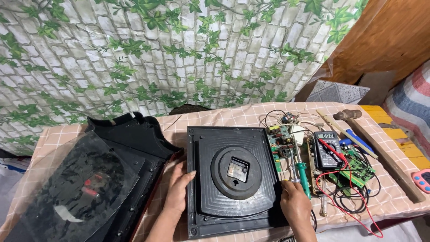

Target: Disassembling a clock mechanism by unscrewing the plastic housing and prying components apart using a screwdriver.

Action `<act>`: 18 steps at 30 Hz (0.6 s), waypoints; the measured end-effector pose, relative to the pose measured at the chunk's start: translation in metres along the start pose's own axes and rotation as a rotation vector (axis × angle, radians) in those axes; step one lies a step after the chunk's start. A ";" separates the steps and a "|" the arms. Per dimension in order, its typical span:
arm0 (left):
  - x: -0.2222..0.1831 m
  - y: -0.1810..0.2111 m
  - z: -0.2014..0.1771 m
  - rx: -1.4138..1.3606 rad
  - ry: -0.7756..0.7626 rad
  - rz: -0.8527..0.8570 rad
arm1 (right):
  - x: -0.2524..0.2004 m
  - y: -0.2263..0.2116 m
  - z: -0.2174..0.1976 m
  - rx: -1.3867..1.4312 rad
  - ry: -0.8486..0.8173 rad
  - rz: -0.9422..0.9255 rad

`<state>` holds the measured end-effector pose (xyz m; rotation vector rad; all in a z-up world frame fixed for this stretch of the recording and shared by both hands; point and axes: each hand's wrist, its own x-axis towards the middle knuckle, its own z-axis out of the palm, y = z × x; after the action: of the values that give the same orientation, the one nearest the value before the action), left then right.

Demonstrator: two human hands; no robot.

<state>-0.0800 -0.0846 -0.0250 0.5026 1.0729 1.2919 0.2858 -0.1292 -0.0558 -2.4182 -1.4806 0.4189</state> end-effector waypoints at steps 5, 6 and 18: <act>0.024 -0.007 -0.004 -0.146 -0.046 -0.304 | 0.003 0.006 0.005 0.046 0.026 -0.060; 0.029 -0.010 -0.007 -0.135 -0.119 -0.369 | 0.003 0.010 0.008 0.070 0.035 -0.072; 0.036 -0.047 -0.016 -0.493 -0.359 -0.414 | -0.029 -0.015 -0.038 0.500 0.377 -0.409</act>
<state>-0.0727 -0.0674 -0.0833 0.1171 0.4946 0.9987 0.2752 -0.1516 -0.0121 -1.6501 -1.4374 0.1930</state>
